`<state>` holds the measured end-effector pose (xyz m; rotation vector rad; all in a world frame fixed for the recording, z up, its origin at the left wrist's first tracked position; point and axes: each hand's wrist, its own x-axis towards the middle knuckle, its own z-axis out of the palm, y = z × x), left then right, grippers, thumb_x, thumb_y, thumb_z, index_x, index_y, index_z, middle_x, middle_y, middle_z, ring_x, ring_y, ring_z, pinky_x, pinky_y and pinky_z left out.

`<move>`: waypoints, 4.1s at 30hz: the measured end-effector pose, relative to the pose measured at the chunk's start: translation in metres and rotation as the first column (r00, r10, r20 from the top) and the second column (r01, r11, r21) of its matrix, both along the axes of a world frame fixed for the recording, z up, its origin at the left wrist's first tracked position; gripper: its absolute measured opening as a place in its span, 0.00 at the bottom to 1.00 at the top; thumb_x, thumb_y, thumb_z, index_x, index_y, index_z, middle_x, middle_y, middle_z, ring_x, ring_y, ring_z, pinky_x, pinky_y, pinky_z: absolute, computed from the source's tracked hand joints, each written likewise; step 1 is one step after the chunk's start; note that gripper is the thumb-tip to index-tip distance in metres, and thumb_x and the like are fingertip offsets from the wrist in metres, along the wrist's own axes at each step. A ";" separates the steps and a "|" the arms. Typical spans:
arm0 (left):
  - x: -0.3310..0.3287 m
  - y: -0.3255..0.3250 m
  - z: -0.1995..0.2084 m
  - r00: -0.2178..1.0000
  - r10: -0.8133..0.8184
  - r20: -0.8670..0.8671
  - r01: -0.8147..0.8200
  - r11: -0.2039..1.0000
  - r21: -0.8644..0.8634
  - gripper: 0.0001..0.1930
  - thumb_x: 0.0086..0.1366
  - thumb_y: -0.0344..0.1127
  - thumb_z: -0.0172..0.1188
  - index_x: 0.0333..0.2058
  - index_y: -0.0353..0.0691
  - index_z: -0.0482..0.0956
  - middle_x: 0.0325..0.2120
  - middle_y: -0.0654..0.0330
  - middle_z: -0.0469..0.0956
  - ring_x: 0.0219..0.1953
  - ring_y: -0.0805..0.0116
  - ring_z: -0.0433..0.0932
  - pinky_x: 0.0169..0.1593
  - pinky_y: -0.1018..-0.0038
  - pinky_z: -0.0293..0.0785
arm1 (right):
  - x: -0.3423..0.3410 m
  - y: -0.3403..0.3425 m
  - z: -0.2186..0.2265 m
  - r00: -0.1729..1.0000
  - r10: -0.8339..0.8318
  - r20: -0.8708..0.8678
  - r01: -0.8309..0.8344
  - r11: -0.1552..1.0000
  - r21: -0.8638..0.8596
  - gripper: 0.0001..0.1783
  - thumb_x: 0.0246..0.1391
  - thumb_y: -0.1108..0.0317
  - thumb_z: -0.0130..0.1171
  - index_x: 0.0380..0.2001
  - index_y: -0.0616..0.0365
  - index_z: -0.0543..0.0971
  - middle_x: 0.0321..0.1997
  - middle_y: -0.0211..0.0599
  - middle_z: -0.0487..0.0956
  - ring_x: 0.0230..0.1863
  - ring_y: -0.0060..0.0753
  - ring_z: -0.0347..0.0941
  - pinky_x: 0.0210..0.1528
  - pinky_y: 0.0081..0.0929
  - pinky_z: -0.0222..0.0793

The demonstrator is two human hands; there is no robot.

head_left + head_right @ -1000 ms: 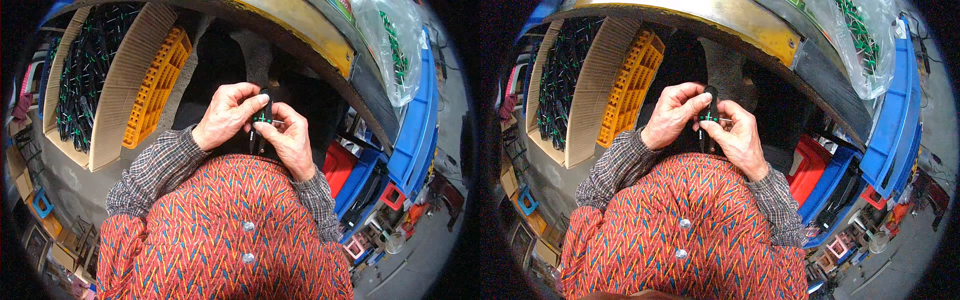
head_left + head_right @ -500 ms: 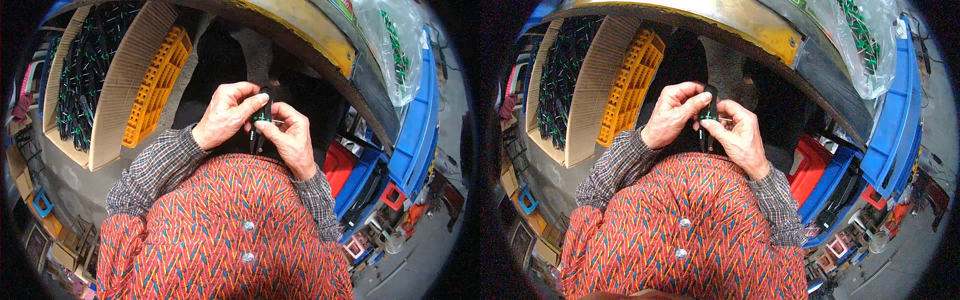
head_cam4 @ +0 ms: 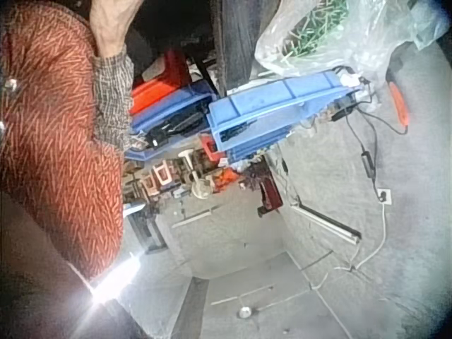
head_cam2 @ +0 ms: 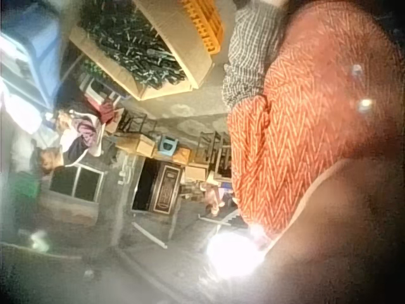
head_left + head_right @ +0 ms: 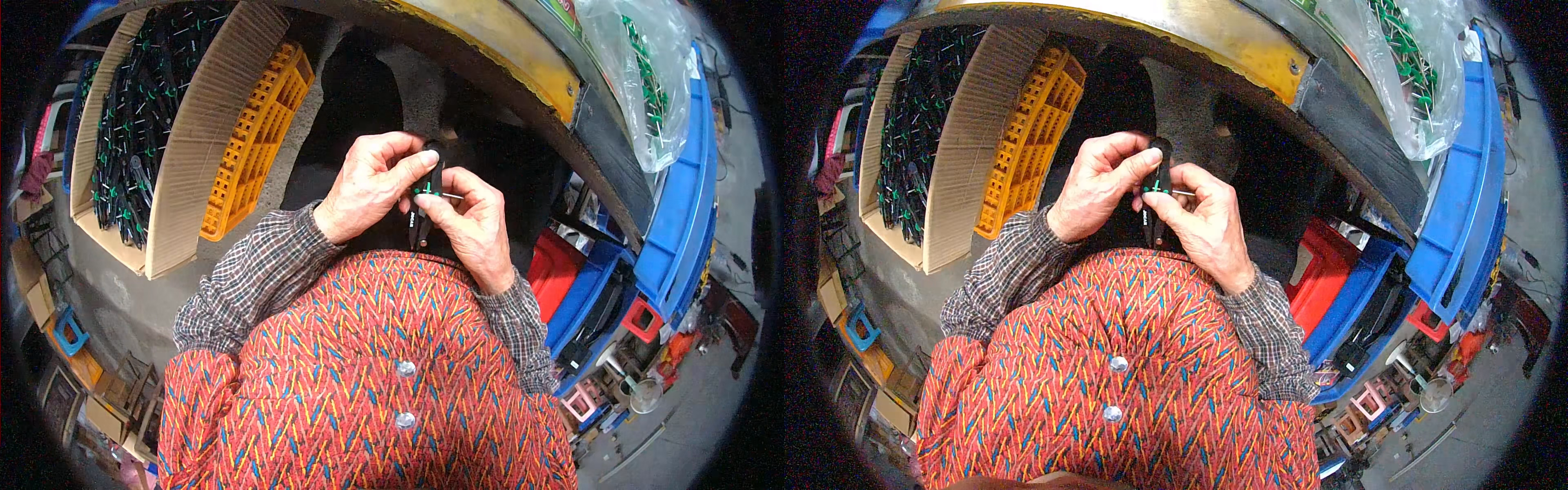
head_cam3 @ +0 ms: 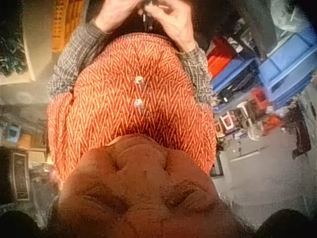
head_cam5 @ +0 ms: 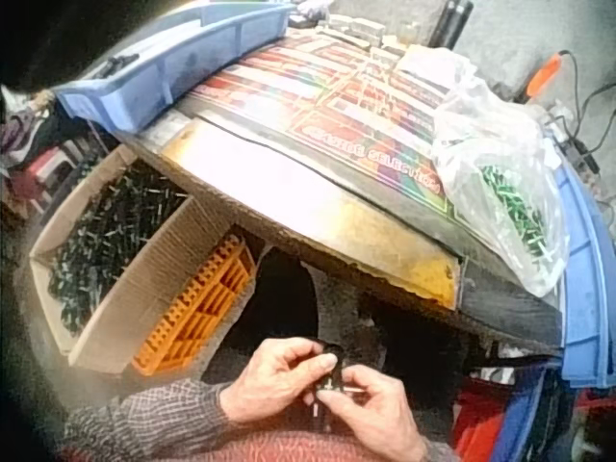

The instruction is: The person assembles small green plastic pins into circular black plastic components by hand.

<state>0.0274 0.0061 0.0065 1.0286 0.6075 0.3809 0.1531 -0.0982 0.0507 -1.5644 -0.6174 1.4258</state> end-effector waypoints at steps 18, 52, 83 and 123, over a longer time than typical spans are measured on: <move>-0.001 0.003 -0.002 1.000 0.000 -0.003 0.000 1.000 -0.008 0.10 0.66 0.36 0.56 0.32 0.35 0.77 0.22 0.67 0.75 0.20 0.84 0.70 0.22 0.85 0.68 | 0.000 0.000 -0.001 1.000 -0.007 0.002 0.007 0.999 0.041 0.12 0.55 0.75 0.58 0.42 0.67 0.75 0.37 0.37 0.81 0.37 0.22 0.78 0.37 0.17 0.73; -0.075 0.067 0.019 0.974 0.209 -0.083 -0.186 0.956 0.225 0.09 0.67 0.38 0.53 0.33 0.38 0.75 0.24 0.72 0.72 0.25 0.85 0.69 0.25 0.84 0.68 | -0.003 -0.015 -0.018 0.981 -0.140 0.137 0.129 0.988 0.084 0.08 0.57 0.73 0.56 0.37 0.67 0.77 0.24 0.29 0.74 0.21 0.17 0.67 0.25 0.15 0.63; -0.271 0.296 0.003 0.408 0.846 -0.343 0.209 0.279 0.937 0.14 0.59 0.42 0.61 0.40 0.42 0.82 0.36 0.49 0.81 0.40 0.54 0.81 0.43 0.66 0.76 | -0.007 -0.006 -0.030 0.981 -0.028 0.193 0.027 1.000 0.008 0.08 0.56 0.70 0.58 0.32 0.65 0.79 0.21 0.27 0.74 0.19 0.15 0.65 0.23 0.17 0.60; -0.113 0.341 0.178 0.545 0.624 -0.560 0.622 0.146 0.769 0.15 0.53 0.42 0.66 0.34 0.38 0.81 0.28 0.53 0.80 0.32 0.61 0.80 0.38 0.68 0.75 | -0.005 -0.004 -0.037 0.977 0.017 0.211 -0.015 1.000 -0.013 0.08 0.55 0.68 0.59 0.28 0.62 0.79 0.20 0.23 0.73 0.20 0.14 0.65 0.22 0.17 0.60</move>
